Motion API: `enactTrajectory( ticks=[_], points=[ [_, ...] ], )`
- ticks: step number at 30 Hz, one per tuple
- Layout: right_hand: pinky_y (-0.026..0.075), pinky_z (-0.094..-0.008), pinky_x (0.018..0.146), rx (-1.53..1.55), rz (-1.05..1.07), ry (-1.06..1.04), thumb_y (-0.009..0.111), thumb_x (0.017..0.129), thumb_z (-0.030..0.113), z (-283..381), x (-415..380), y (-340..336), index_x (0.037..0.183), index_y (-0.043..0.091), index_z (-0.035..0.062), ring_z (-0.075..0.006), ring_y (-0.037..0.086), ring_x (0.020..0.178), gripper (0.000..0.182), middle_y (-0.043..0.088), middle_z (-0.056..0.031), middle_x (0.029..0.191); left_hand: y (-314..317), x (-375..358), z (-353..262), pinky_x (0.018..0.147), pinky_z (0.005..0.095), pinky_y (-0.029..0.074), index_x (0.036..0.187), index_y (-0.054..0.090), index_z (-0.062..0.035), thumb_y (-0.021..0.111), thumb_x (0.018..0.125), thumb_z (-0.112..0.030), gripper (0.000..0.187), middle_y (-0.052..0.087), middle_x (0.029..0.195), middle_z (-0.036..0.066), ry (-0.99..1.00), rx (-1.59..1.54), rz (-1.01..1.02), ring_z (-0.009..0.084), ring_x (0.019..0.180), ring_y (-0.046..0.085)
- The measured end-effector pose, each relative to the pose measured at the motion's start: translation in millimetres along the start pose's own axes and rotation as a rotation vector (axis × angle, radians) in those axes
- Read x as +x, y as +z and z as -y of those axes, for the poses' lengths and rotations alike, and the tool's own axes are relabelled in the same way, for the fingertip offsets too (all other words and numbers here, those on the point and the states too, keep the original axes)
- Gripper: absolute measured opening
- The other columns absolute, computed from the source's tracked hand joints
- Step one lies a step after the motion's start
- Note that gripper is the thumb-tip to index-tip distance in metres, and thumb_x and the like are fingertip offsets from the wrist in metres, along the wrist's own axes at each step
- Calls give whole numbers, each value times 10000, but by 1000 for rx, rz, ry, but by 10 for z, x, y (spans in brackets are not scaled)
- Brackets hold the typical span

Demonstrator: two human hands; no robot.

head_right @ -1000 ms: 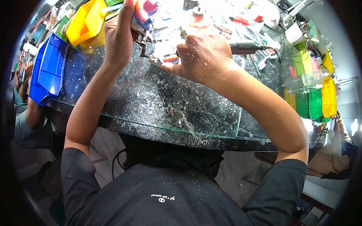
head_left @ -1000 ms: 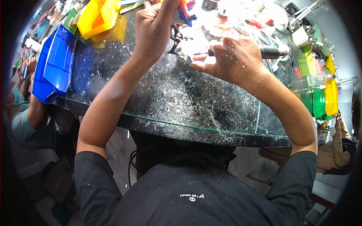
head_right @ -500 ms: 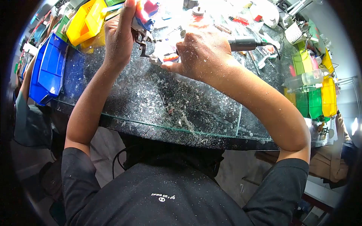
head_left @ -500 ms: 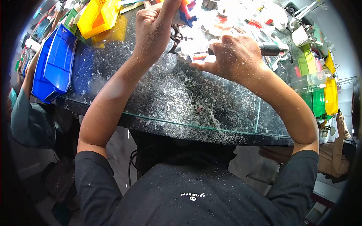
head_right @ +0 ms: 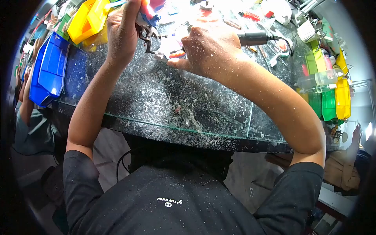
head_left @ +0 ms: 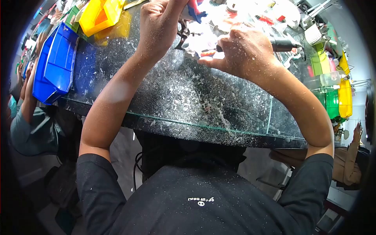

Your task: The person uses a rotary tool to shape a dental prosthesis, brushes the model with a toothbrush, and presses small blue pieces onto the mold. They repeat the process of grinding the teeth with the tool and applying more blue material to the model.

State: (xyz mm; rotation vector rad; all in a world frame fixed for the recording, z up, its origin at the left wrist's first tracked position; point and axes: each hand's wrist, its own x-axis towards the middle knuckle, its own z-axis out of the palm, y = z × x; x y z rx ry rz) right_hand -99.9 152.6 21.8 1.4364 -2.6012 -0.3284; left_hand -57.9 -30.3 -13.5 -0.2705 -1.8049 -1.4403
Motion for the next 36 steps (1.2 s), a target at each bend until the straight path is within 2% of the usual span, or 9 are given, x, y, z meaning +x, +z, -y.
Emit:
enactTrajectory(
  ticks=[3, 4, 7, 10, 13, 16, 19, 28, 36],
  points=[
    [548, -348, 599, 12, -47, -8, 569, 744, 712, -6, -12, 14, 752, 731, 62, -237, 674, 659, 670, 640, -117, 644, 28, 21, 29, 655, 230, 417, 636, 571, -38, 440, 998, -410, 535, 536, 662, 0, 31, -90, 6, 61, 631, 446],
    [548, -350, 604, 38, -60, 3, 572, 743, 709, -5, -21, 45, 751, 731, 60, -240, 674, 661, 669, 640, -118, 645, 24, 20, 27, 715, 244, 452, 638, 570, -36, 437, 999, -408, 535, 542, 689, 9, 39, -99, 18, 63, 654, 462],
    [544, -360, 614, 60, -61, 2, 606, 736, 680, -10, -11, 49, 744, 726, 49, -252, 673, 671, 642, 644, -128, 667, -7, 4, 22, 725, 250, 459, 642, 572, -33, 436, 999, -408, 535, 545, 693, 9, -13, -32, 23, 63, 657, 469],
    [541, -366, 617, 74, -60, 5, 622, 732, 665, -10, -5, 41, 734, 723, 46, -257, 672, 686, 627, 645, -127, 678, -9, 0, 2, 712, 249, 455, 645, 574, -32, 437, 999, -409, 536, 545, 689, 8, -12, -18, 27, 62, 658, 471],
    [537, -375, 616, 75, -69, 0, 627, 731, 659, -19, -3, 44, 723, 719, 42, -260, 669, 694, 624, 642, -127, 684, 134, -5, -99, 682, 242, 440, 647, 577, -29, 434, 1001, -406, 536, 542, 675, 6, 26, -64, -92, 65, 650, 465],
    [534, -378, 613, 58, -64, -11, 625, 730, 658, -21, -2, 43, 711, 714, 39, -261, 666, 693, 625, 639, -129, 683, 3, 1, -3, 704, 246, 452, 649, 580, -28, 434, 1001, -404, 535, 552, 686, 14, -24, -19, 19, 76, 676, 498],
    [530, -371, 603, 49, -90, -25, 623, 728, 661, -19, -13, 40, 695, 711, 41, -258, 665, 685, 628, 632, -125, 657, -10, 2, 23, 729, 251, 459, 651, 581, -26, 434, 1002, -399, 533, 566, 696, 20, 3, -33, 41, 85, 696, 521],
    [523, -357, 563, 22, -80, -24, 607, 730, 679, -16, -13, 5, 679, 712, 51, -251, 659, 624, 638, 615, -109, 594, 7, -2, 3, 760, 263, 459, 642, 581, -19, 436, 1004, -385, 534, 585, 717, 30, -14, -65, 41, 90, 746, 542],
    [529, -348, 548, -9, -61, 6, 596, 725, 706, 3, -11, -11, 700, 723, 58, -225, 666, 624, 661, 625, -98, 607, 12, -3, -8, 743, 262, 461, 639, 578, -14, 435, 1004, -384, 539, 582, 707, 30, 35, -19, 34, 87, 708, 533]
  ],
)
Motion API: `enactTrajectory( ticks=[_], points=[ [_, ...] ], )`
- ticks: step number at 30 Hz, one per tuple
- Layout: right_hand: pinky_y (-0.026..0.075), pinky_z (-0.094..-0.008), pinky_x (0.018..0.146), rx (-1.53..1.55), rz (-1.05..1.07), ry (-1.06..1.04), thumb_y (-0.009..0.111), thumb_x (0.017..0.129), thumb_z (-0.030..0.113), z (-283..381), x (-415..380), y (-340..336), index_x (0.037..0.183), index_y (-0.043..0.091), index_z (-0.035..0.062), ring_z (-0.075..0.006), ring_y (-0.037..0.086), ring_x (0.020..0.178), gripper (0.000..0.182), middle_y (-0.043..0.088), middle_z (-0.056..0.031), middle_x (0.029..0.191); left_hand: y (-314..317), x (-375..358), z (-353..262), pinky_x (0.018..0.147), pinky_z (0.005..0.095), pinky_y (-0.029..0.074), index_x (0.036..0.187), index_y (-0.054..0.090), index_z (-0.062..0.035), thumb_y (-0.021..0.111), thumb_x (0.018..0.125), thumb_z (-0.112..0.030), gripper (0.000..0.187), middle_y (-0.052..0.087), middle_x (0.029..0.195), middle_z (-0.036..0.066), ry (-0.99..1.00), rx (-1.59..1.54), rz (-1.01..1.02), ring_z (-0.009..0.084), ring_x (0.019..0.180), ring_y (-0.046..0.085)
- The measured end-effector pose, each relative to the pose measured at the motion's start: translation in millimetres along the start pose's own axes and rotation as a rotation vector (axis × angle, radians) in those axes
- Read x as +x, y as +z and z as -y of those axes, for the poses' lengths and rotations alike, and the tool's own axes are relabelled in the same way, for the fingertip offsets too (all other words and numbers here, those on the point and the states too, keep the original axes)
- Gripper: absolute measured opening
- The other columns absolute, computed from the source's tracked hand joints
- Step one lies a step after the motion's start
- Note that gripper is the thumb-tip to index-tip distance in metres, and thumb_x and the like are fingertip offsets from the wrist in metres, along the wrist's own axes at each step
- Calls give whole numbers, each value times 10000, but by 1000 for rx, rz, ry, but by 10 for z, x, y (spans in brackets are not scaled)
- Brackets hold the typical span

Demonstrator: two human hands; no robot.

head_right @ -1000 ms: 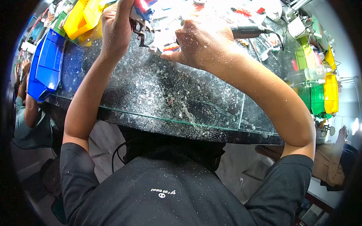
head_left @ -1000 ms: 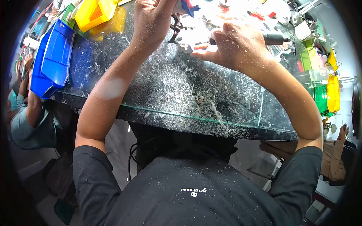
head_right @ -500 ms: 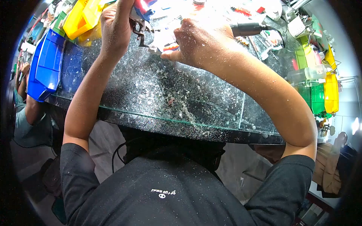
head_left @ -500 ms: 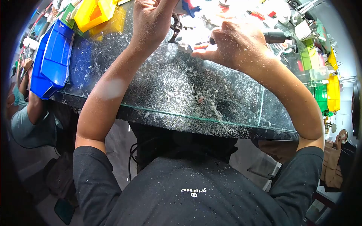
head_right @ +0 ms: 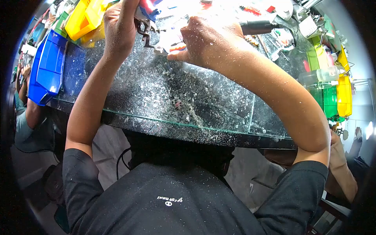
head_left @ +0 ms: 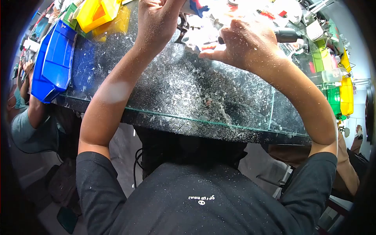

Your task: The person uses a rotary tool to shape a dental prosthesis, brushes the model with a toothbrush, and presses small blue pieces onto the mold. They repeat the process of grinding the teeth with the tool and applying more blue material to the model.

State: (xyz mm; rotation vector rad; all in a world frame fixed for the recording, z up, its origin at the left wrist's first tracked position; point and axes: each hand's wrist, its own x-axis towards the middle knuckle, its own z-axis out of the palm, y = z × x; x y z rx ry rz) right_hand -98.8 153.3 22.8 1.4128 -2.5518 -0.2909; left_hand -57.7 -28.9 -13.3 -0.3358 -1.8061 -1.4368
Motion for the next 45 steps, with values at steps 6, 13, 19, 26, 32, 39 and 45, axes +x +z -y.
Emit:
enactTrajectory(
  ticks=[6, 13, 19, 26, 32, 39, 45],
  points=[
    [535, -351, 539, 54, 14, 6, 591, 723, 719, -15, -15, 51, 716, 727, 63, -225, 662, 598, 670, 635, -91, 625, 1, 0, 8, 728, 263, 463, 639, 575, -17, 437, 1004, -379, 533, 569, 691, 26, -1, -5, -3, 90, 700, 533],
    [540, -364, 532, 86, -37, -42, 591, 734, 709, -45, -17, 83, 745, 728, 64, -226, 671, 617, 659, 639, -96, 634, 17, -5, 4, 726, 261, 459, 639, 579, -17, 433, 1006, -373, 532, 570, 700, 24, -11, -2, -11, 89, 698, 524],
    [544, -367, 536, 45, -4, -35, 588, 738, 706, -14, -13, 21, 750, 724, 59, -227, 672, 621, 661, 634, -98, 634, -7, 6, 5, 715, 261, 449, 644, 590, -16, 428, 1006, -376, 536, 575, 694, 22, 18, 31, 14, 87, 687, 518],
    [547, -363, 545, 10, 72, -10, 570, 735, 724, 16, 10, -28, 756, 720, 48, -224, 670, 633, 693, 631, -99, 646, 18, -4, 22, 705, 257, 439, 640, 594, -18, 452, 1000, -374, 526, 582, 685, 19, -5, -17, -13, 81, 683, 512],
    [546, -357, 544, 0, 63, -26, 564, 740, 726, 2, 14, 1, 758, 720, 42, -217, 666, 629, 702, 628, -98, 651, 3, 3, 38, 695, 252, 436, 638, 593, -19, 454, 999, -378, 528, 582, 679, 21, 16, -14, 3, 79, 677, 511],
    [545, -356, 542, -6, 40, -31, 565, 740, 726, 10, 8, -8, 738, 712, 41, -218, 673, 634, 701, 632, -99, 644, 5, -5, 8, 669, 240, 433, 641, 590, -21, 445, 1000, -388, 533, 579, 665, 16, -12, -9, 6, 67, 650, 502],
    [545, -356, 538, -13, 80, -46, 565, 737, 729, 9, 23, -53, 742, 713, 41, -227, 680, 643, 704, 636, -102, 646, 2, -5, 7, 657, 231, 433, 648, 589, -30, 441, 998, -401, 531, 573, 650, 7, -22, -23, 21, 56, 621, 488]
  ],
)
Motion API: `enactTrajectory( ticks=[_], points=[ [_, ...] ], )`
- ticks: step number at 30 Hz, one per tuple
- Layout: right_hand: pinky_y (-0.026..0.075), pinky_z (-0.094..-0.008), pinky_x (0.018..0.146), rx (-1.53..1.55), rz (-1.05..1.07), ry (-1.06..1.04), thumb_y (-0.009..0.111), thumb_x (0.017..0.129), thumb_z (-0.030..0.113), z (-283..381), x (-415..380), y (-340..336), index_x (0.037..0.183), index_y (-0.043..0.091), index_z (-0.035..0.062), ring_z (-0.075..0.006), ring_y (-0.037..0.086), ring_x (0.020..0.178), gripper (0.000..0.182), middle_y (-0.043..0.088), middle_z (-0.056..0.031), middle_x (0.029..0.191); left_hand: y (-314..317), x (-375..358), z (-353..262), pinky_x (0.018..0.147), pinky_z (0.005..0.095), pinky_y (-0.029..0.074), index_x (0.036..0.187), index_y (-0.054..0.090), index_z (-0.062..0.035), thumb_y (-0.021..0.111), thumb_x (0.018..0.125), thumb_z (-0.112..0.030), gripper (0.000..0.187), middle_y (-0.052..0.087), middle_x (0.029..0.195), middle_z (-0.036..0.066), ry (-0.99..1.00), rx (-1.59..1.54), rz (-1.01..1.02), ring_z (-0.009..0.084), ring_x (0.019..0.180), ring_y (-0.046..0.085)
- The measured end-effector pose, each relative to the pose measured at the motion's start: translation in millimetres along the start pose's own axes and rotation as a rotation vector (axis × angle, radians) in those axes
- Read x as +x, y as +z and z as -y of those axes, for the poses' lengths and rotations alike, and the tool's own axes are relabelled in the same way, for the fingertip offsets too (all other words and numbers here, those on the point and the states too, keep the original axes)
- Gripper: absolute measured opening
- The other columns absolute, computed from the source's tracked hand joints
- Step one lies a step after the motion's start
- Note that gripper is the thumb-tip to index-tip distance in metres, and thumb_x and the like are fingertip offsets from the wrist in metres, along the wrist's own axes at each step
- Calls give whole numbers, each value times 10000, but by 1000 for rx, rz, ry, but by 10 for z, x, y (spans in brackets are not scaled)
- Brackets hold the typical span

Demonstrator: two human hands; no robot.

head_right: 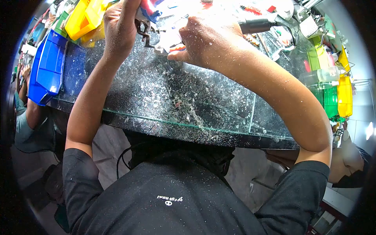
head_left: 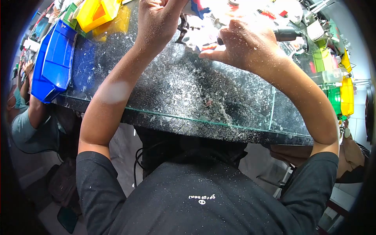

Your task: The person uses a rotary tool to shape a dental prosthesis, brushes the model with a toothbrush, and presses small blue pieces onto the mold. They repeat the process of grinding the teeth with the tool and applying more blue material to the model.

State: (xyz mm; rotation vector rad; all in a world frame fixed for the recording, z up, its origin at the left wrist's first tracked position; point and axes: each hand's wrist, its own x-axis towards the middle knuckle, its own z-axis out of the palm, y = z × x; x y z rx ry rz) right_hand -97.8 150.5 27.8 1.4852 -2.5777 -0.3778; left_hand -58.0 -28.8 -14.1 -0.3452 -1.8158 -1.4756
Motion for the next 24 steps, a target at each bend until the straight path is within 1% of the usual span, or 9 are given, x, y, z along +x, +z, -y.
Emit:
enactTrajectory(
  ticks=[4, 5, 6, 8, 9, 10, 13, 22, 24],
  points=[
    [543, -356, 532, 21, -63, -18, 569, 738, 723, -32, -4, 62, 741, 713, 38, -223, 675, 622, 700, 629, -97, 632, 15, -4, -7, 656, 229, 430, 654, 592, -33, 445, 995, -410, 530, 574, 643, 8, 5, -1, -15, 53, 611, 483],
    [543, -357, 531, 21, -62, -27, 570, 739, 721, -32, -6, 44, 741, 713, 37, -223, 674, 617, 699, 627, -96, 629, -80, 23, 340, 644, 226, 425, 655, 594, -33, 447, 994, -411, 528, 574, 637, 7, 162, 22, 20, 52, 605, 481],
    [543, -357, 530, 20, -61, -35, 572, 740, 719, -31, -6, 30, 741, 713, 36, -222, 672, 613, 697, 626, -95, 626, -249, 80, 953, 632, 223, 420, 656, 595, -34, 449, 993, -411, 527, 574, 632, 7, 319, 45, 56, 50, 599, 480],
    [540, -351, 525, 32, -33, -23, 574, 740, 717, -31, 0, 18, 741, 714, 39, -218, 669, 606, 692, 626, -94, 627, -268, 72, 960, 600, 215, 404, 659, 599, -35, 451, 992, -410, 523, 573, 621, 5, 300, 65, 59, 46, 586, 475],
    [538, -348, 522, 37, -20, -17, 575, 740, 716, -33, 2, 12, 741, 714, 40, -217, 667, 603, 690, 626, -94, 627, -113, 13, 320, 580, 210, 392, 661, 601, -35, 452, 992, -408, 521, 573, 615, 4, 124, 61, 26, 43, 578, 471],
    [537, -346, 523, 23, -20, -20, 576, 739, 717, -32, 2, 2, 739, 716, 43, -215, 666, 601, 688, 626, -92, 626, -17, -16, -33, 560, 206, 381, 662, 603, -34, 454, 991, -406, 518, 572, 610, 3, -52, 57, -7, 40, 571, 467],
    [534, -341, 528, -6, -22, -20, 578, 733, 721, -17, 0, -13, 731, 719, 51, -212, 663, 598, 685, 625, -88, 621, 10, -20, -24, 518, 196, 345, 658, 605, -32, 456, 991, -400, 518, 574, 602, -2, -35, 32, -29, 34, 554, 455],
    [537, -363, 549, 36, -57, 15, 598, 723, 711, -24, 2, 40, 727, 716, 42, -229, 665, 620, 680, 625, -99, 620, 18, -20, -18, 516, 202, 353, 654, 604, -36, 453, 990, -413, 527, 580, 608, 4, -4, 52, -40, 37, 554, 463],
    [538, -370, 548, 18, -50, 21, 607, 722, 702, -6, 10, 36, 728, 713, 35, -235, 666, 616, 676, 624, -105, 620, 1, -27, -25, 516, 204, 356, 652, 601, -39, 453, 990, -416, 527, 581, 611, 8, -34, 53, -26, 40, 553, 465]
  ],
)
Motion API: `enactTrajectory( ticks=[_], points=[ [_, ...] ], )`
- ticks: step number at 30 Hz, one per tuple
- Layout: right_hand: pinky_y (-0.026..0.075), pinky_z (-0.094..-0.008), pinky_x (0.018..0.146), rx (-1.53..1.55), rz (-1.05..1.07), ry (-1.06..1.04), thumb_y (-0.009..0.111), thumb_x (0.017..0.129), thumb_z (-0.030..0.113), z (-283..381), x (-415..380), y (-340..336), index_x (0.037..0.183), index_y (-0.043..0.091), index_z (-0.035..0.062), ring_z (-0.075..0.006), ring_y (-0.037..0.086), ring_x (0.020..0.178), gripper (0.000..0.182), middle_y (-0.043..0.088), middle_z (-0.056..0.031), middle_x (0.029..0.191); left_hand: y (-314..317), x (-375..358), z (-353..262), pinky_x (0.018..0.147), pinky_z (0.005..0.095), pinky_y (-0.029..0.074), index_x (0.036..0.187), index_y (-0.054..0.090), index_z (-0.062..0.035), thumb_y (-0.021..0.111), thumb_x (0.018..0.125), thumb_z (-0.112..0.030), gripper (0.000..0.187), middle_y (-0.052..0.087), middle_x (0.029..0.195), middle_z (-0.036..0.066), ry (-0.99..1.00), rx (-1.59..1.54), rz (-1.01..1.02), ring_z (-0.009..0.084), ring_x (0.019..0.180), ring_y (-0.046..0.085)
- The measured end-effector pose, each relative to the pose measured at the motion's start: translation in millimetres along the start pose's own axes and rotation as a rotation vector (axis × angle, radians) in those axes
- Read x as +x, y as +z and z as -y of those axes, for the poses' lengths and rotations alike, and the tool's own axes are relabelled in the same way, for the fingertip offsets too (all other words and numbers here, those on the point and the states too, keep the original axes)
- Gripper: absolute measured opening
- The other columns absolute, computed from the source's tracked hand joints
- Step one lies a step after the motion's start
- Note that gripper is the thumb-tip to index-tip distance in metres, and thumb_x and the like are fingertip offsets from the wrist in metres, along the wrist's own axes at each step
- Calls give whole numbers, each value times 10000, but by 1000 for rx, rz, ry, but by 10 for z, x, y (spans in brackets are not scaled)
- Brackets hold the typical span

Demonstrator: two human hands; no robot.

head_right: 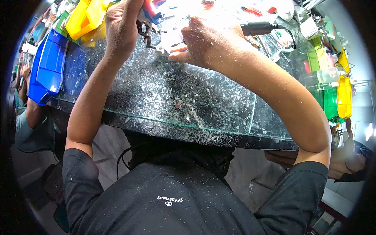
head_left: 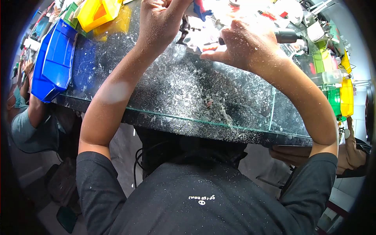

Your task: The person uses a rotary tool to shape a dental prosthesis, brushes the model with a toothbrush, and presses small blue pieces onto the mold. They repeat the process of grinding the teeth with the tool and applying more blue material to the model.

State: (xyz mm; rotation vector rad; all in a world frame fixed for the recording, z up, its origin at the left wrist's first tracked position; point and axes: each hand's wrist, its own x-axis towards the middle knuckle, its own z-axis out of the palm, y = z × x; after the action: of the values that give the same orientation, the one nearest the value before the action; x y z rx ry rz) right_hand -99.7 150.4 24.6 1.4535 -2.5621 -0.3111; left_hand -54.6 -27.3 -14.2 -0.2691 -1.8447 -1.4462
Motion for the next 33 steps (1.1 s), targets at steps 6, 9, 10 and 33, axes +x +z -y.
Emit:
enactTrajectory(
  ticks=[6, 9, 10, 33],
  points=[
    [540, -377, 550, 29, 9, -28, 626, 726, 678, 12, -2, -26, 727, 709, 24, -246, 665, 612, 659, 620, -110, 614, -7, 2, 2, 519, 205, 362, 659, 594, -41, 451, 991, -412, 518, 584, 614, 15, 21, -17, 29, 47, 553, 474],
    [540, -376, 547, 0, -77, -55, 629, 729, 671, 13, -31, 9, 720, 707, 23, -250, 663, 604, 653, 620, -114, 611, 7, 5, 19, 514, 206, 357, 658, 590, -42, 451, 993, -403, 512, 581, 612, 15, 41, -27, 18, 47, 549, 468],
    [540, -376, 547, 15, -83, -54, 629, 729, 670, 6, -32, 24, 718, 706, 23, -251, 664, 609, 653, 620, -118, 614, 14, 5, 26, 512, 207, 354, 657, 588, -42, 452, 994, -400, 510, 580, 611, 15, 46, -27, 8, 47, 547, 465],
    [533, -373, 625, -67, -212, 26, 594, 735, 711, -374, -136, -124, 773, 709, 52, -270, 667, 667, 670, 639, -124, 654, -182, -114, 132, 499, 186, 321, 770, 619, -74, 475, 928, -549, 522, 583, 675, -3, -230, -8, -63, 25, 572, 489]
  ],
)
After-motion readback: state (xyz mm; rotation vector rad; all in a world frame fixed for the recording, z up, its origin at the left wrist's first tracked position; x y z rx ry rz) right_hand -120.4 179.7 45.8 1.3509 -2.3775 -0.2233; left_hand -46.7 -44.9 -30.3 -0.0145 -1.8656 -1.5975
